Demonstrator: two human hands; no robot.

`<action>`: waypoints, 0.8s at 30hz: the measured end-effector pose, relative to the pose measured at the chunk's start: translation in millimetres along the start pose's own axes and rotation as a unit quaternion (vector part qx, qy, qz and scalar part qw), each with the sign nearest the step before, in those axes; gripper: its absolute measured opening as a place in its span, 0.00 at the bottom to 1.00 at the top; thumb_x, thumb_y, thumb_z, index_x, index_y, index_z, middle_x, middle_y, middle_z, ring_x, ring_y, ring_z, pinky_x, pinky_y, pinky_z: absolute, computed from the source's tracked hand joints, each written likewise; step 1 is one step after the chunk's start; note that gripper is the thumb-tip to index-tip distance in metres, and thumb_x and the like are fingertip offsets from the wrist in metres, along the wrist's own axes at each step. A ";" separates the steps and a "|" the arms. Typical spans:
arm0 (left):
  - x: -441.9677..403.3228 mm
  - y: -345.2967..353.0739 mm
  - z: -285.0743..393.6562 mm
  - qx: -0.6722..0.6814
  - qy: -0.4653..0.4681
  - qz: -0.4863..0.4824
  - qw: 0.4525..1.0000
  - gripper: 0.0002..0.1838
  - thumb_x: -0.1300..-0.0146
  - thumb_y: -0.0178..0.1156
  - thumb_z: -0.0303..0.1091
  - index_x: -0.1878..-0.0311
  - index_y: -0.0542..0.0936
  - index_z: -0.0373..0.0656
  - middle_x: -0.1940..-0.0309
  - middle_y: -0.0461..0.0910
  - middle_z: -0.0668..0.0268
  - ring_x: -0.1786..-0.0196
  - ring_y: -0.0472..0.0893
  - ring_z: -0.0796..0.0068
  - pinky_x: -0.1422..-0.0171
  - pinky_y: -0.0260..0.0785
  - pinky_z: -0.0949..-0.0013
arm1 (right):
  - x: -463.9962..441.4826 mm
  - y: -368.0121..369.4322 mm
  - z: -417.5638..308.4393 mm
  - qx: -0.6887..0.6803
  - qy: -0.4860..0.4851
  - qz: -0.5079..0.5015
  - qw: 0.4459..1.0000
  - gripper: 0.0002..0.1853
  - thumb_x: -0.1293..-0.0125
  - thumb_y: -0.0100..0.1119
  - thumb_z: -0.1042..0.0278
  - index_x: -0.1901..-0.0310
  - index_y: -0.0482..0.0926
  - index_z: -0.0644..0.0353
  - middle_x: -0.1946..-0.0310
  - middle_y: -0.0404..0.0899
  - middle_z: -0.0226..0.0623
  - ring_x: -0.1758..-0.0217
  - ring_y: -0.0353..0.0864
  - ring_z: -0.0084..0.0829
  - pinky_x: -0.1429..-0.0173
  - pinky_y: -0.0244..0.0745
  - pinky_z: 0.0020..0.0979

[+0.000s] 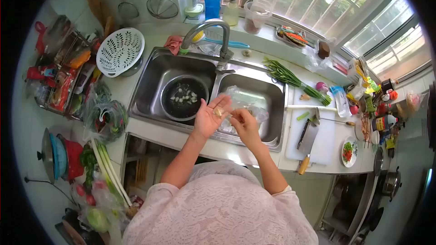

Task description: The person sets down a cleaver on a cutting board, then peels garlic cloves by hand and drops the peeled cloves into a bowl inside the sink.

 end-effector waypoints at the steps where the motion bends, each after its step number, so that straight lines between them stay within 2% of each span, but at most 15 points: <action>1: 0.5 5.8 -8.8 -0.016 -0.016 -0.030 0.999 0.37 0.30 0.33 0.60 0.33 0.60 0.34 0.32 0.59 0.54 0.28 0.57 0.60 0.24 0.44 0.55 | -0.4 1.5 -10.6 0.006 0.009 0.011 1.000 0.08 0.41 0.61 0.76 0.61 0.74 0.61 0.70 0.75 0.35 0.69 0.75 0.29 0.65 0.71 0.28; 3: 1.2 21.8 -15.7 -0.052 -0.035 -0.062 0.996 0.37 0.30 0.33 0.60 0.33 0.60 0.34 0.32 0.61 0.55 0.30 0.59 0.61 0.26 0.47 0.57 | -4.6 7.5 -13.6 -0.005 0.009 0.033 0.999 0.08 0.43 0.61 0.79 0.62 0.74 0.63 0.71 0.73 0.32 0.70 0.73 0.25 0.65 0.69 0.24; 5: 3.0 35.0 -32.4 -0.148 -0.022 -0.040 0.988 0.37 0.30 0.33 0.59 0.34 0.61 0.34 0.33 0.61 0.55 0.31 0.60 0.63 0.26 0.49 0.59 | 0.0 -0.5 -12.0 0.052 -0.074 0.061 0.994 0.08 0.44 0.61 0.80 0.64 0.73 0.64 0.72 0.72 0.33 0.71 0.71 0.23 0.66 0.68 0.24; 6: 3.2 40.1 -38.4 -0.163 -0.016 -0.052 0.985 0.36 0.29 0.33 0.58 0.34 0.61 0.34 0.33 0.61 0.55 0.30 0.59 0.63 0.26 0.48 0.59 | 2.7 -6.4 -10.2 0.045 -0.072 0.042 0.996 0.10 0.45 0.61 0.79 0.62 0.72 0.64 0.70 0.74 0.39 0.69 0.75 0.28 0.64 0.71 0.29; 10: 3.9 50.4 -45.3 -0.193 -0.007 -0.059 0.979 0.32 0.28 0.39 0.53 0.34 0.62 0.34 0.35 0.63 0.55 0.31 0.61 0.64 0.28 0.51 0.61 | 11.0 -21.9 -5.8 -0.016 -0.060 0.100 0.993 0.10 0.46 0.60 0.81 0.62 0.72 0.65 0.70 0.74 0.39 0.69 0.76 0.29 0.64 0.71 0.28; 12: 5.9 56.3 -49.6 -0.297 0.002 -0.066 0.953 0.24 0.28 0.47 0.40 0.36 0.64 0.33 0.39 0.69 0.57 0.36 0.68 0.68 0.32 0.59 0.65 | 13.2 -30.7 -2.4 -0.039 -0.059 0.135 0.988 0.11 0.46 0.60 0.83 0.61 0.73 0.65 0.70 0.74 0.39 0.69 0.76 0.30 0.63 0.72 0.28; 13: 7.5 59.0 -52.5 -0.299 0.000 -0.069 0.952 0.24 0.28 0.47 0.40 0.36 0.64 0.33 0.39 0.69 0.57 0.36 0.68 0.68 0.32 0.59 0.65 | 13.8 -33.5 -1.6 -0.038 -0.061 0.139 0.988 0.11 0.46 0.60 0.83 0.61 0.73 0.65 0.70 0.74 0.39 0.69 0.76 0.30 0.63 0.72 0.28; 15: 11.8 57.7 -56.8 -0.422 0.003 -0.007 0.906 0.19 0.32 0.50 0.27 0.39 0.68 0.32 0.45 0.74 0.59 0.43 0.74 0.73 0.37 0.66 0.70 | 16.1 -38.7 1.0 -0.063 -0.040 0.157 0.985 0.12 0.47 0.59 0.84 0.59 0.74 0.65 0.70 0.74 0.39 0.69 0.76 0.29 0.63 0.72 0.27; 18: 10.6 51.1 -62.5 -0.417 0.019 0.032 0.908 0.18 0.34 0.50 0.23 0.41 0.71 0.31 0.50 0.77 0.61 0.48 0.77 0.76 0.41 0.69 0.72 | 20.5 -44.1 -2.8 0.006 -0.066 0.152 0.986 0.13 0.44 0.59 0.84 0.57 0.76 0.65 0.67 0.77 0.36 0.67 0.77 0.25 0.61 0.73 0.25; 21: 9.1 45.7 -68.6 -0.436 0.021 0.036 0.899 0.16 0.33 0.52 0.25 0.44 0.73 0.32 0.53 0.78 0.64 0.52 0.77 0.80 0.45 0.70 0.75 | 23.7 -44.2 6.4 0.022 -0.081 0.139 0.987 0.13 0.43 0.58 0.84 0.55 0.76 0.65 0.66 0.78 0.38 0.67 0.78 0.26 0.61 0.74 0.25; 24: 7.6 41.6 -76.2 -0.453 0.020 0.052 0.890 0.13 0.32 0.52 0.27 0.47 0.75 0.33 0.55 0.79 0.65 0.53 0.78 0.81 0.46 0.71 0.75 | 28.9 -47.3 14.1 0.012 -0.053 0.129 0.990 0.13 0.42 0.56 0.83 0.54 0.76 0.66 0.65 0.79 0.41 0.65 0.80 0.28 0.61 0.75 0.27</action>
Point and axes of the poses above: each hand's wrist, its own x-axis away from the middle knuckle, its own y-axis out of the palm, z = x × y, the point moved 4 cm from there along -x, towards the middle knuckle
